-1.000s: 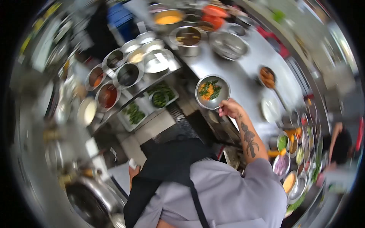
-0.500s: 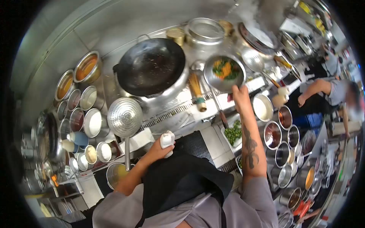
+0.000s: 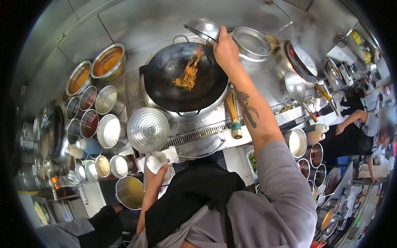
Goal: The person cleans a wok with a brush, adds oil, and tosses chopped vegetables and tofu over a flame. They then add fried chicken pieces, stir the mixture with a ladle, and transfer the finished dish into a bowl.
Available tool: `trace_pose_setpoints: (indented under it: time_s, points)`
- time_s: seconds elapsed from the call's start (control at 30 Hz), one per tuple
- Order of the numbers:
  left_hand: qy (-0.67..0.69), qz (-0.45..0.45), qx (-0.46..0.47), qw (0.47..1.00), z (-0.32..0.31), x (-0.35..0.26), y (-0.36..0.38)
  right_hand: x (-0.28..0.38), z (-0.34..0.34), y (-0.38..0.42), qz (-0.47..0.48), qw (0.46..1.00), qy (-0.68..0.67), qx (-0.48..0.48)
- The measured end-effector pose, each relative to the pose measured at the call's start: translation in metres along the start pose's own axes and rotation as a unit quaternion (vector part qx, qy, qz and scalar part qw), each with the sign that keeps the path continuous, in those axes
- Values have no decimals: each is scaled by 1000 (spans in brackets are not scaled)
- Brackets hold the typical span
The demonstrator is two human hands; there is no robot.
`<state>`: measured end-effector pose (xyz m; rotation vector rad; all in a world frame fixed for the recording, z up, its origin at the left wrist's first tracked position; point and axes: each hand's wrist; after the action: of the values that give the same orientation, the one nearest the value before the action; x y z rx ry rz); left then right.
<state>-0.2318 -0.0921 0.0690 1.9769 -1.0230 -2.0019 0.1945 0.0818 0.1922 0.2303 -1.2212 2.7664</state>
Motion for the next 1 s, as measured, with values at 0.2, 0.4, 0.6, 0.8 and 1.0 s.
trace_pose_setpoints:
  time_s: [0.2, 0.4, 0.6, 0.8, 1.0]
  points:
    - [77, 4, -78, 994, -18, -3, 10, -11, -32, -4, 98, 994, -29, -28]
    - [73, 22, -128, 989, -29, -5, 18, -74, -138, 84, 45, 944, 132, 299]
    - [79, 17, -138, 987, -31, -5, 12, -64, -127, 84, 26, 952, 122, 280]
    - [17, -28, -47, 998, -43, -22, -9, -71, -67, 84, -71, 975, -9, 209]
    - [-2, -33, 154, 988, -80, -40, -36, -63, 87, 194, -267, 887, -376, 18]
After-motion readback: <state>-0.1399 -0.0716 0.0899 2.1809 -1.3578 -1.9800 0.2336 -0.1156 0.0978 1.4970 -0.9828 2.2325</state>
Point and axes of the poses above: each hand's wrist, its own y-axis away from the middle knuckle, its own z-axis out of the back of the hand, x = y × z, and after that the axes turned 11 degrees about z, right-handed
